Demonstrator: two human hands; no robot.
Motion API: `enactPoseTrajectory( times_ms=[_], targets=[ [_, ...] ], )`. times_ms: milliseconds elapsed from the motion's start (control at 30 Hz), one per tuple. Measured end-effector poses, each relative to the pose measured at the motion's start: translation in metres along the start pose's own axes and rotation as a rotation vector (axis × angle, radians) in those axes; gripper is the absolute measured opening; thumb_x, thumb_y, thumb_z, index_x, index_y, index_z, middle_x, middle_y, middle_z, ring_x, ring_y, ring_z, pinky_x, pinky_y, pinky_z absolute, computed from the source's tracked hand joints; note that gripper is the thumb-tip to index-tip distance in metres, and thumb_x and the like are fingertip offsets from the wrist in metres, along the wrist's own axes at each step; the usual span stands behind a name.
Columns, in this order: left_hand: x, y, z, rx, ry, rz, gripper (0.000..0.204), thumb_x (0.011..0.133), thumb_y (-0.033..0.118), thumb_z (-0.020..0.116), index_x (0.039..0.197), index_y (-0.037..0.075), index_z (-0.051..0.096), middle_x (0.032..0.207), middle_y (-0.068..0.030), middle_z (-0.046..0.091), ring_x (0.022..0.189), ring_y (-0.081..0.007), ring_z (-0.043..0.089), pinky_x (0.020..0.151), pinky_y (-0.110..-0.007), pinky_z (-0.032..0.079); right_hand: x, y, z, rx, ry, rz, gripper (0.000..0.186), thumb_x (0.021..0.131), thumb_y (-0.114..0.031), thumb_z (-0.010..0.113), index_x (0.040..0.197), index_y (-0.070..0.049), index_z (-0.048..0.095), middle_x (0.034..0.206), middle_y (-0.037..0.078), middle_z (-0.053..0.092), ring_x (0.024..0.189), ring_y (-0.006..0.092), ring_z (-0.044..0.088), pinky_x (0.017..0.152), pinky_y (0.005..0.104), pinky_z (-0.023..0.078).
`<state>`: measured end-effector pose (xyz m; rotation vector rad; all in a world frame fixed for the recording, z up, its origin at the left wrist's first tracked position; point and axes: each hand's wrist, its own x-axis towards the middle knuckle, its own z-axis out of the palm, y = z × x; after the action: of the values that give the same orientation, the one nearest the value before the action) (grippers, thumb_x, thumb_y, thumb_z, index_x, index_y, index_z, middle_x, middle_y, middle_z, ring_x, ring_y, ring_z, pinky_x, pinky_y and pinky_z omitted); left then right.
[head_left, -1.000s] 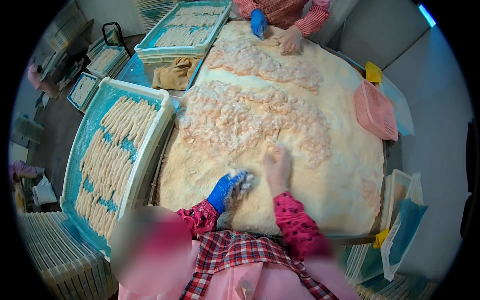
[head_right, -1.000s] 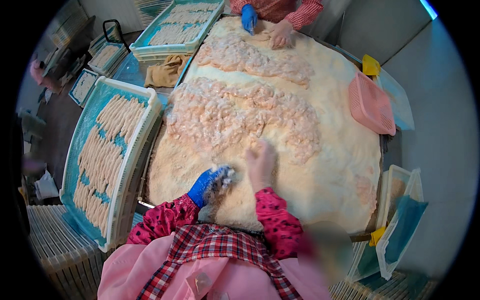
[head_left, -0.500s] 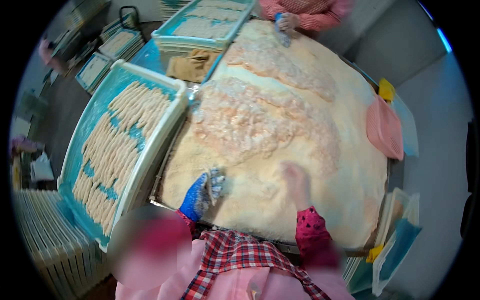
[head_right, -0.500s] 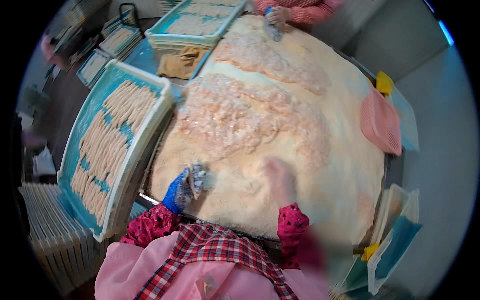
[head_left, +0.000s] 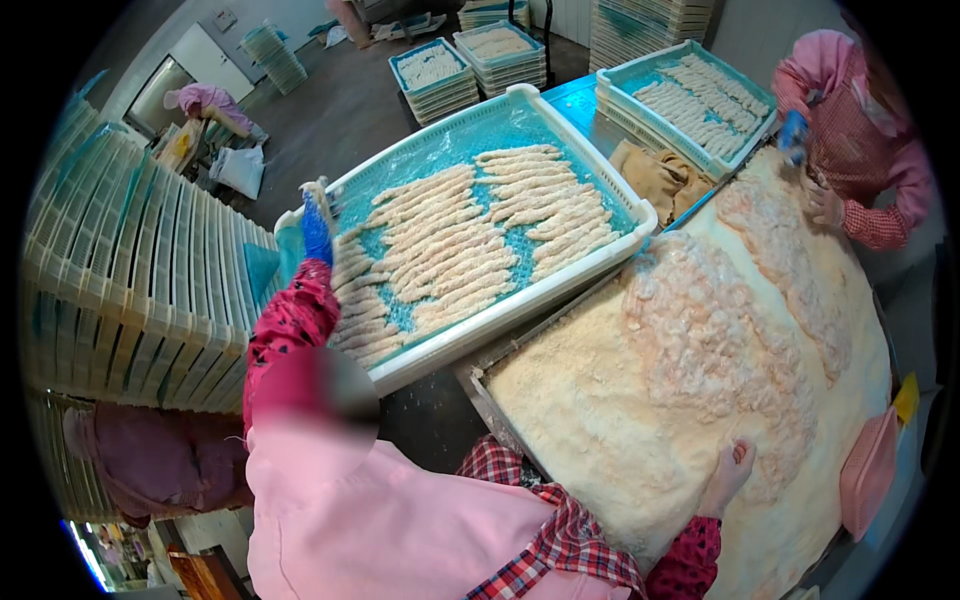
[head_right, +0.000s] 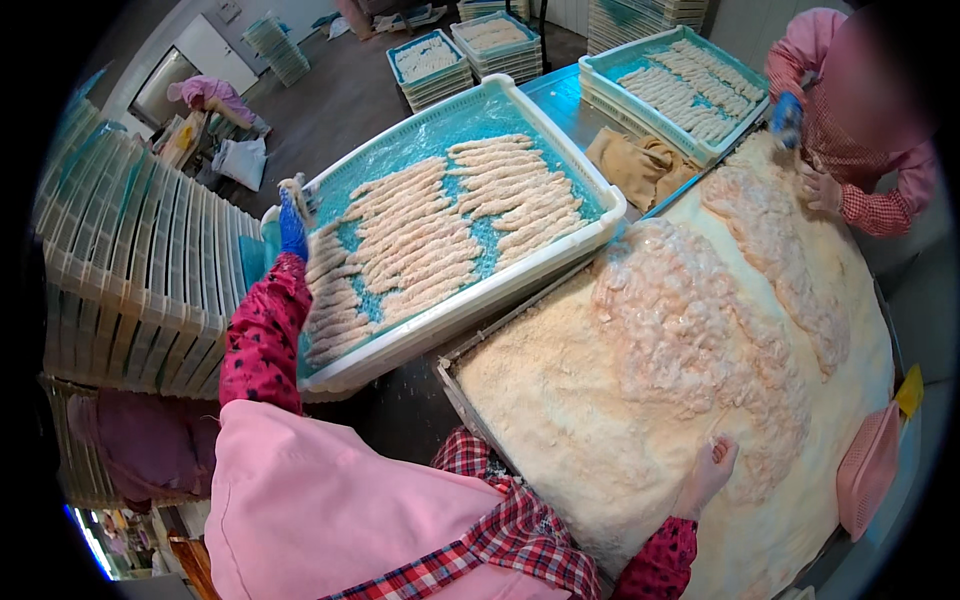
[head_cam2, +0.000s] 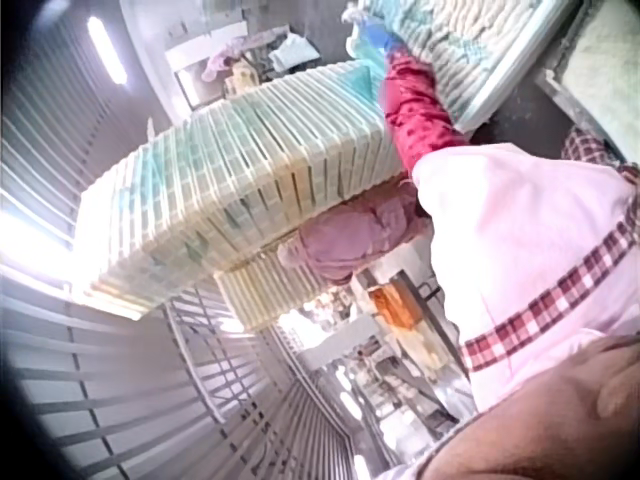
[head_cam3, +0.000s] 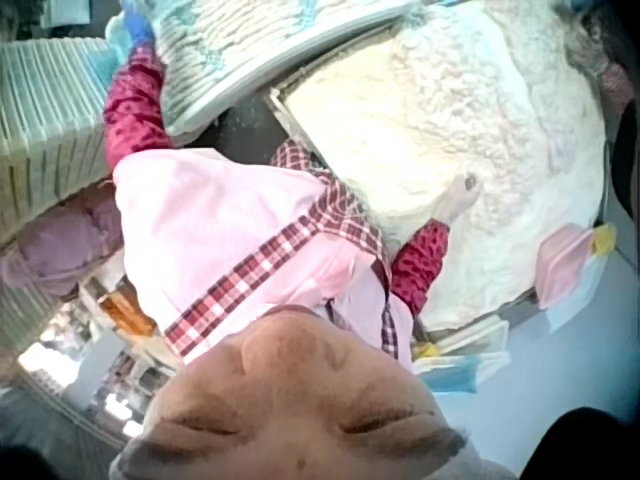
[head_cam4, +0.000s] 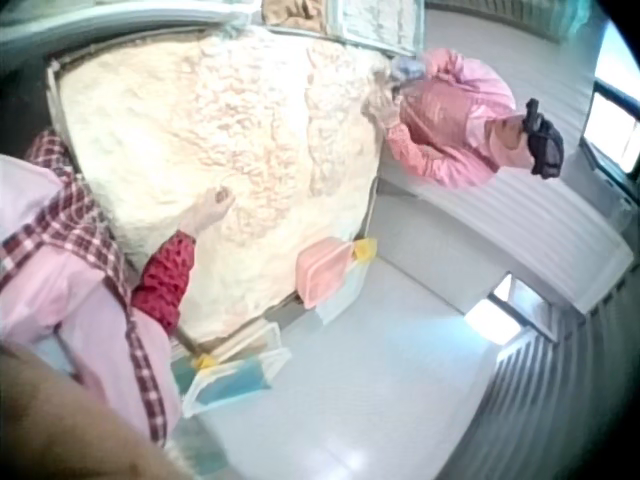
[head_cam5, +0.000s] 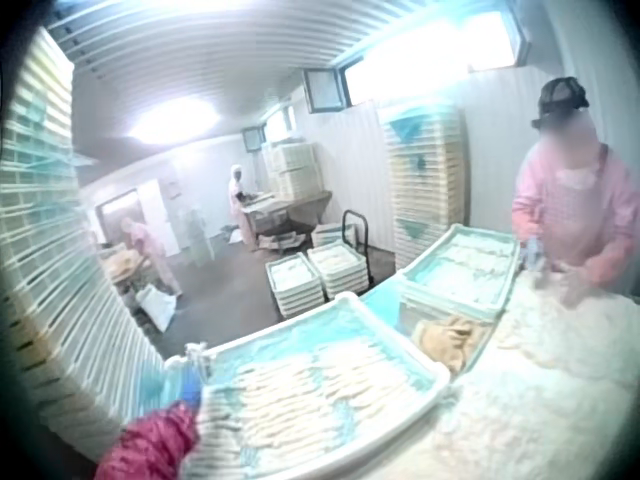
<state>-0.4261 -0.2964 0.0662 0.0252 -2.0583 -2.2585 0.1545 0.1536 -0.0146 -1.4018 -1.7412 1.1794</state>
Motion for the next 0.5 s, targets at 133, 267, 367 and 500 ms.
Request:
enactPoseTrajectory(
  times_ms=[133,267,367,500],
  targets=[
    [0.063,-0.044,-0.038,0.435,-0.346,-0.096,0.056,0.093,0.047,0.040,0.129,0.005,0.042,0.118,-0.0124,0.055,0.105,-0.0252,0.053,0.095,-0.036,0.039,-0.003,-0.023,0.006,0.186,0.148,0.105,0.026,0.080,-0.007,0.058,0.104,-0.001,0.050,0.096,0.008,0.051,0.087,0.0155,0.049,0.079,0.0286,0.042],
    [0.077,-0.053,-0.010,0.477,-0.523,-0.033,0.056,0.094,0.046,0.035,0.130,0.003,0.043,0.121,-0.0141,0.054,0.109,-0.0250,0.051,0.098,-0.037,0.036,0.012,0.007,0.007,-0.103,0.104,-0.108,0.023,0.080,-0.003,0.058,0.102,-0.002,0.052,0.092,0.005,0.052,0.085,0.0149,0.051,0.078,0.0271,0.043],
    [0.058,-0.048,-0.001,0.366,-0.538,0.008,0.057,0.095,0.045,0.032,0.131,0.002,0.043,0.123,-0.0154,0.053,0.112,-0.0249,0.050,0.100,-0.038,0.034,0.012,-0.033,-0.017,0.247,0.200,-0.125,0.017,0.077,-0.002,0.058,0.092,-0.003,0.052,0.087,0.002,0.052,0.084,0.0129,0.050,0.078,0.0267,0.042],
    [-0.025,0.003,0.088,0.275,-0.765,0.211,0.053,0.097,0.039,0.030,0.130,0.000,0.044,0.120,-0.0168,0.056,0.111,-0.0239,0.052,0.101,-0.036,0.033,-0.012,-0.019,-0.060,-0.426,-0.278,-0.578,0.029,0.075,-0.003,0.061,0.104,-0.002,0.059,0.098,0.007,0.061,0.093,0.0169,0.055,0.083,0.0293,0.043]
  ],
)
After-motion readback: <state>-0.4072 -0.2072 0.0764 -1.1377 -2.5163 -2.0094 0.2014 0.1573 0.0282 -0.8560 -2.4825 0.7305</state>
